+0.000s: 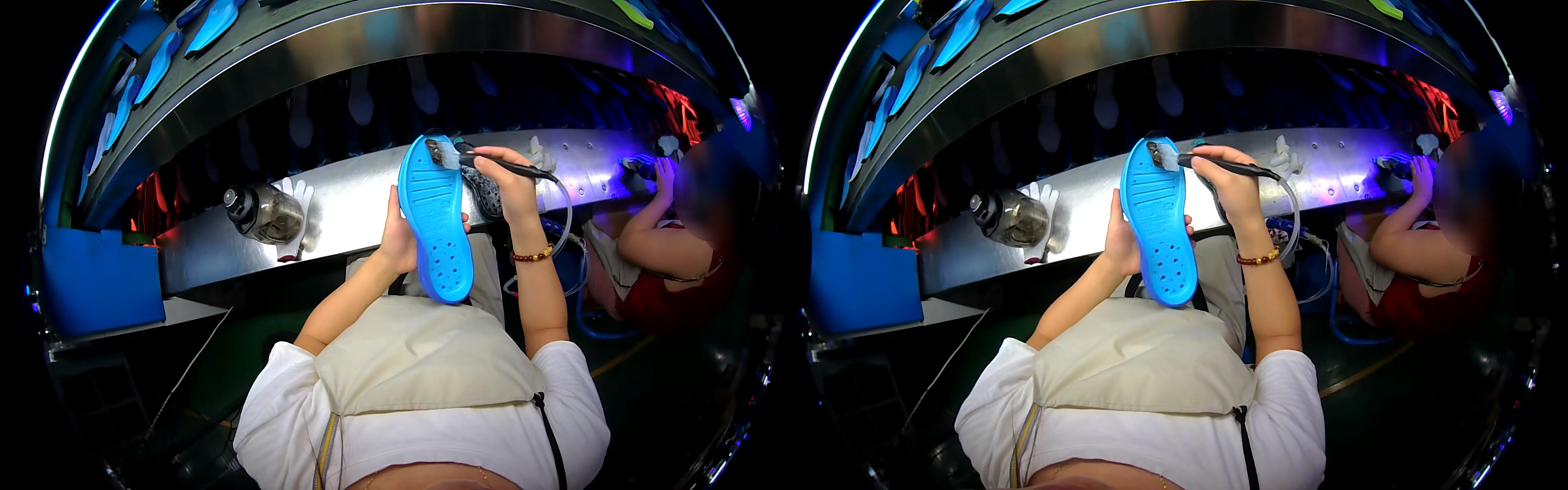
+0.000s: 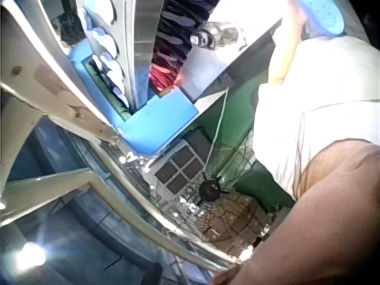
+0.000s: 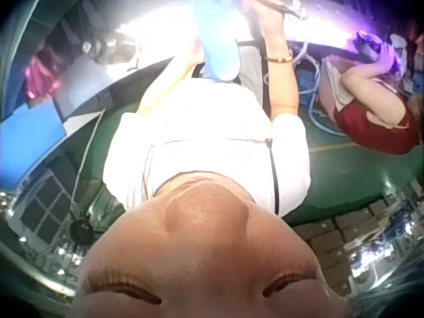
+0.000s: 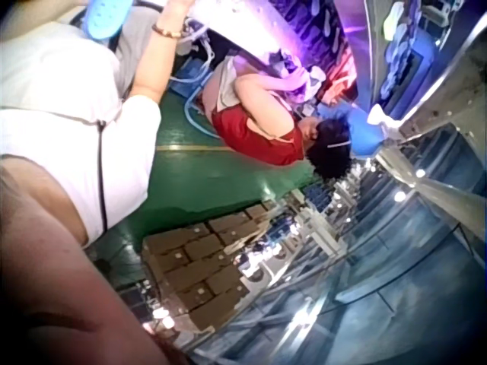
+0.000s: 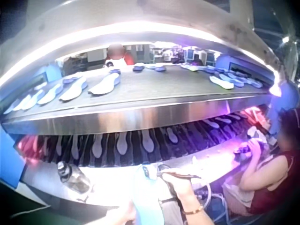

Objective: The person scrubs the soles of multiple blue and light green plastic slippers using a black-handled brush. They pick up each slipper from a conveyor belt, scrub the bottom surface thoroughly, and place it back on the belt. The process is repeated for several slippers in a continuous workflow.

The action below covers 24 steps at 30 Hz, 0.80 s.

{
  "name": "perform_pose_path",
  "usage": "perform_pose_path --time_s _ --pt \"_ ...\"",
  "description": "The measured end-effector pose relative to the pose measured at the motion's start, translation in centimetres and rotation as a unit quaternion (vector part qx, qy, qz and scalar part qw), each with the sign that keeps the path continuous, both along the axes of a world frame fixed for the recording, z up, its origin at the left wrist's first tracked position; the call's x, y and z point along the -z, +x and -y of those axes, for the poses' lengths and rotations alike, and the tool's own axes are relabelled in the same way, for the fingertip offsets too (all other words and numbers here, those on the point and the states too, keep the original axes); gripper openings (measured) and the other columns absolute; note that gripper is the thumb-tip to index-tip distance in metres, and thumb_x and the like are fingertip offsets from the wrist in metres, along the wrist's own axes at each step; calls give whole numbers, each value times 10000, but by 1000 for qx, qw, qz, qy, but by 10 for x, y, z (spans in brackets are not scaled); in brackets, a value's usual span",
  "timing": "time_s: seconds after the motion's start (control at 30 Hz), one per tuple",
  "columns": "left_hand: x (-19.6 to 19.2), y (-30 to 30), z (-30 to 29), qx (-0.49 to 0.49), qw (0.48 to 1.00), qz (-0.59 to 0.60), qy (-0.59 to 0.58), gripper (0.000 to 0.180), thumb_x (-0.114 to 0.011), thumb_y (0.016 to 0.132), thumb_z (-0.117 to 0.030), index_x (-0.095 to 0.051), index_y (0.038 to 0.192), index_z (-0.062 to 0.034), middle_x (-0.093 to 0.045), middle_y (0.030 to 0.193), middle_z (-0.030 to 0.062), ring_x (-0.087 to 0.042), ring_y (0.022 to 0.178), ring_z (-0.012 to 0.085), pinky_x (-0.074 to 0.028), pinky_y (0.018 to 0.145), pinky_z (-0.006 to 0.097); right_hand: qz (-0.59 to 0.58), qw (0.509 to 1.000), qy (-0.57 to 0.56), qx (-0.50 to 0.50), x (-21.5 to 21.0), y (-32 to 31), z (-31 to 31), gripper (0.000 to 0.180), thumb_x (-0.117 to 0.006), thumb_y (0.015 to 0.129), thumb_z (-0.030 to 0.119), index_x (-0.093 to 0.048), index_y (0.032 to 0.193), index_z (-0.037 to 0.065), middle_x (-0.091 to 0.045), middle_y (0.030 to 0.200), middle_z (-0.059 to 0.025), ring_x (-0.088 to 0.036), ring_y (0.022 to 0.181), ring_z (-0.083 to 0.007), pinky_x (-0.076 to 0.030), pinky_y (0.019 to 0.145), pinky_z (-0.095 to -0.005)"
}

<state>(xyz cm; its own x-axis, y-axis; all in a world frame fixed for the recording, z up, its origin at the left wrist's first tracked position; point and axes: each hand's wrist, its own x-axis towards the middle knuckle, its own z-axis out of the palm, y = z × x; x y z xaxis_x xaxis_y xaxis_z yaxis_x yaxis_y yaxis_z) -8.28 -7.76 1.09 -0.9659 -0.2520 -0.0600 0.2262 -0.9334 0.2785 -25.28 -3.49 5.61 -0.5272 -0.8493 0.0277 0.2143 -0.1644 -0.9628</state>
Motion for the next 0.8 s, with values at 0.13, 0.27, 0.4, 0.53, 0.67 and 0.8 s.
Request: perform_pose_path --time_s 0.13,0.27,0.4,0.53,0.67,0.8 --pt "4 -10 1 -89 984 156 -17 831 -86 773 -706 -410 1222 -87 -508 1111 149 -485 1041 279 -344 941 432 -282 959 -11 -2 6 26 6 126 -608 722 14 -633 845 -6 -635 819 -75 -584 699 -120 -457 655 -228" --pt "1 11 30 -120 981 139 -57 847 -107 760 -718 -408 1208 -67 -518 1082 172 -502 1014 294 -377 909 444 -439 893 -62 -80 -13 62 -28 177 -650 637 51 -637 810 17 -619 777 -110 -592 737 -234 -471 675 -305" --pt "-2 30 37 -129 982 118 -72 880 -75 750 -731 -419 1187 -48 -540 1008 173 -546 928 290 -452 813 442 -328 908 1 -261 -17 46 -56 171 -652 639 83 -650 802 32 -620 747 -100 -588 714 -199 -459 654 -285" --pt "-24 19 16 -57 995 82 -31 891 -75 743 -739 -389 1224 -57 -532 1021 185 -549 930 302 -449 814 455 -196 968 -30 -153 -45 26 -32 152 -629 724 47 -630 862 -16 -626 769 -94 -584 686 -110 -462 634 -222" --pt "-38 5 9 -44 998 38 -2 884 -79 740 -739 -354 1264 -83 -504 1104 175 -513 1006 308 -431 844 463 -190 967 -3 -172 -45 26 -13 168 -649 714 66 -639 861 -15 -625 793 -94 -579 709 -129 -459 642 -229" --pt "-48 9 14 -123 984 122 -31 863 -94 754 -722 -339 1276 -80 -486 1157 141 -486 1053 286 -423 862 449 -161 935 -86 -303 -54 22 -24 140 -637 717 45 -648 847 -4 -630 804 -96 -576 717 -131 -456 648 -240"
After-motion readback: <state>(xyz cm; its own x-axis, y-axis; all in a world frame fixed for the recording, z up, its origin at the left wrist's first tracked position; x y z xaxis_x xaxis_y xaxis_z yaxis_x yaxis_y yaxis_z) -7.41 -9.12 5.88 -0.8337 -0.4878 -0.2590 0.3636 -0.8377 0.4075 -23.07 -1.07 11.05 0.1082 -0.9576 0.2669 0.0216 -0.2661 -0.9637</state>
